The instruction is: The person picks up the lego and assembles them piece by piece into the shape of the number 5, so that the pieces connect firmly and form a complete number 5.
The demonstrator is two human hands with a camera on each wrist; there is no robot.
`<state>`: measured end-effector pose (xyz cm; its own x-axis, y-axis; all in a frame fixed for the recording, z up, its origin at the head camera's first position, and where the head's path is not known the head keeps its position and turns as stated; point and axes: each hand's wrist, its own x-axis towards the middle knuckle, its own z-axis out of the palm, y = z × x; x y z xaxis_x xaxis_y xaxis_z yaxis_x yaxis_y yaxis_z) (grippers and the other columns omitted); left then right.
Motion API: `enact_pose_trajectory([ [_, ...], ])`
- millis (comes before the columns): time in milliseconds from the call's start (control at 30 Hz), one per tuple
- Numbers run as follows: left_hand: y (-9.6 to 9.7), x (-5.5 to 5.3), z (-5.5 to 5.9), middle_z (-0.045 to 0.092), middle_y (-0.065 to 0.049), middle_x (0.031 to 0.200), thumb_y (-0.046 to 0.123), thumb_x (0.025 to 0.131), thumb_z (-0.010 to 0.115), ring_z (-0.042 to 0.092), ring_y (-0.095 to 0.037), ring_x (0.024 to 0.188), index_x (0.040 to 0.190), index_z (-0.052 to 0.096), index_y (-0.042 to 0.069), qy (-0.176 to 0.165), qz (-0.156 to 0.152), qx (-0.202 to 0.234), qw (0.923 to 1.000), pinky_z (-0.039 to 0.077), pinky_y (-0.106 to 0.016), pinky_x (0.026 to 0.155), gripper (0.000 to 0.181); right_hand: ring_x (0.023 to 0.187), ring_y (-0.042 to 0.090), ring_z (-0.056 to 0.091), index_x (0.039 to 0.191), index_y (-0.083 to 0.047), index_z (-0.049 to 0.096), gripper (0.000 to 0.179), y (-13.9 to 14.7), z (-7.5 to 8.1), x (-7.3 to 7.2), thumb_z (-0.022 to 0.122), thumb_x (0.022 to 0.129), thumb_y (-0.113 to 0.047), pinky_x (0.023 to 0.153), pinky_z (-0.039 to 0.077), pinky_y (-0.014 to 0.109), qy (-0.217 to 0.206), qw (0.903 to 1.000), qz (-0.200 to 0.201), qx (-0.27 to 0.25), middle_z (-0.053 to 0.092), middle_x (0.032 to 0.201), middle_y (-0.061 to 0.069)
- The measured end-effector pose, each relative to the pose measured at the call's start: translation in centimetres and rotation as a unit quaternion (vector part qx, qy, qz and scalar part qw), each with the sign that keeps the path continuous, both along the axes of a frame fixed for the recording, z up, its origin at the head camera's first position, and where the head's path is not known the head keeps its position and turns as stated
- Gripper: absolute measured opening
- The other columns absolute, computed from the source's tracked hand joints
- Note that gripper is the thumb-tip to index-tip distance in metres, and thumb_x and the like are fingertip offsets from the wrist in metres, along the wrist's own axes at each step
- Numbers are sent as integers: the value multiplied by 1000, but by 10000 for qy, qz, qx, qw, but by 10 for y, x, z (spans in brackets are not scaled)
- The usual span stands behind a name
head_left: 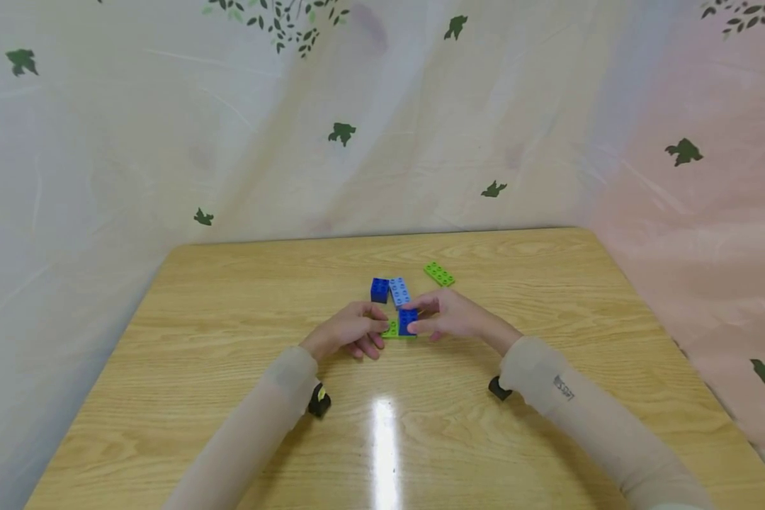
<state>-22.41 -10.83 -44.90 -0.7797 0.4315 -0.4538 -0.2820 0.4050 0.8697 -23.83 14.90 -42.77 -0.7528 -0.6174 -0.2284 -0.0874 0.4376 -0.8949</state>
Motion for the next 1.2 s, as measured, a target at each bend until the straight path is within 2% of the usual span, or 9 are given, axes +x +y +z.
enact_pose_trajectory([
  [500, 1, 2, 0, 73, -13, 92, 27, 103, 61, 71, -20, 65, 123, 57, 9, -4, -14, -78, 10000, 54, -25, 50, 28, 111, 25, 63, 137, -9, 64, 48, 0, -4, -2, 77, 93, -25, 75, 61, 41, -54, 10000, 64, -41, 66, 124, 10],
  [733, 0, 0, -2, 73, -14, 93, 27, 102, 62, 72, -21, 66, 124, 56, 8, 19, -38, 14, 10000, 55, -26, 52, 29, 106, 24, 65, 138, -9, 62, 48, -2, 0, 1, 75, 94, -23, 76, 61, 41, -112, 9999, 31, -27, 68, 123, 10],
  [967, -3, 3, 0, 72, -15, 94, 26, 103, 62, 73, -23, 70, 124, 56, 7, 41, -99, 117, 9999, 58, -29, 55, 29, 112, 24, 64, 140, -11, 60, 49, 2, 1, 0, 73, 96, -30, 79, 61, 41, -143, 9999, 83, -9, 64, 130, 9],
  [1100, -3, 3, 0, 72, -15, 95, 27, 102, 63, 73, -22, 70, 125, 56, 7, 17, -139, 150, 9998, 58, -30, 56, 31, 109, 27, 65, 140, -12, 59, 48, 6, 1, -5, 66, 100, -37, 77, 61, 40, 122, 9997, -183, 48, 62, 129, 10],
  [1200, -4, 3, 0, 72, -14, 94, 27, 102, 63, 73, -21, 69, 126, 56, 7, 1, -135, 112, 9998, 58, -29, 56, 31, 105, 27, 66, 140, -11, 58, 45, 5, 3, -9, 63, 102, -36, 74, 61, 40, 407, 9979, -464, 194, 62, 127, 13],
])
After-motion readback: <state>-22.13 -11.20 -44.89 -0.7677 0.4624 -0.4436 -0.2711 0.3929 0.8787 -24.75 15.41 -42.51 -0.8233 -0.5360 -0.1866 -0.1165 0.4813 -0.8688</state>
